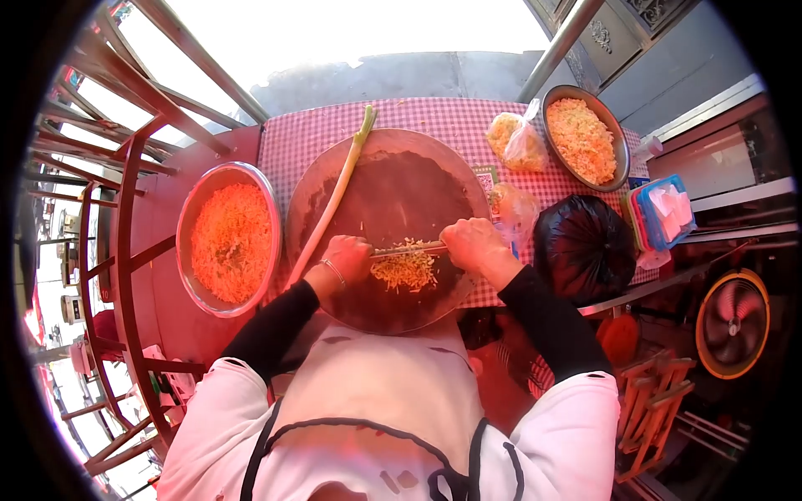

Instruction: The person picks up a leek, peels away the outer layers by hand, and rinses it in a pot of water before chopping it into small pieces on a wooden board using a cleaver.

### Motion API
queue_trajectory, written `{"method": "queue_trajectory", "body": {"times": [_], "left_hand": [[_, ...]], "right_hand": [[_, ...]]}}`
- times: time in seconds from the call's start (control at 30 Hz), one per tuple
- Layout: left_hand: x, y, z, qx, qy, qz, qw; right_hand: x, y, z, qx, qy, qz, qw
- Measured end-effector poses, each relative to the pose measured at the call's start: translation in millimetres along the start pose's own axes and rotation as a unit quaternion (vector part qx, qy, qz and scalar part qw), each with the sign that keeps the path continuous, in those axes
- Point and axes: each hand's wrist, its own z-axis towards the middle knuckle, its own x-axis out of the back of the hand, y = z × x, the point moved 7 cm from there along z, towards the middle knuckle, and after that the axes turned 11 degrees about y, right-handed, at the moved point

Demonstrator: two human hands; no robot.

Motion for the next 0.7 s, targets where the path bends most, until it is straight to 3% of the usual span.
{"method": "queue_trajectory", "body": {"times": [0.07, 0.27, 0.37, 0.47, 0.6, 0.7], "left_hand": [[-6.7, 12.2, 16.8, 0.012, -0.078, 0.063, 0.995], [1.0, -3.9, 13.7, 0.025, -0.081, 0.049, 0.995], [-0.7, -22.1, 0.4, -0.074, -0.047, -0.003, 0.996], [0.8, -19.6, -14.6, -0.136, -0.060, -0.049, 0.988], [-12.1, -11.8, -22.5, -0.192, -0.068, -0.019, 0.979], [-3.8, 21.7, -14.6, -0.148, -0.138, 0.045, 0.978]], "right_hand": [[-7.3, 15.4, 5.5, -0.018, 0.015, 0.001, 1.000], [1.1, 8.3, 0.4, -0.023, 0.019, 0.005, 1.000], [40.8, -27.3, -28.3, 0.022, 0.029, 0.123, 0.992], [45.8, -62.0, -56.3, 0.007, 0.010, 0.182, 0.983], [-4.4, -74.7, -74.0, -0.032, 0.036, 0.194, 0.980], [-42.8, -44.5, -75.0, -0.058, 0.068, 0.197, 0.976]]}}
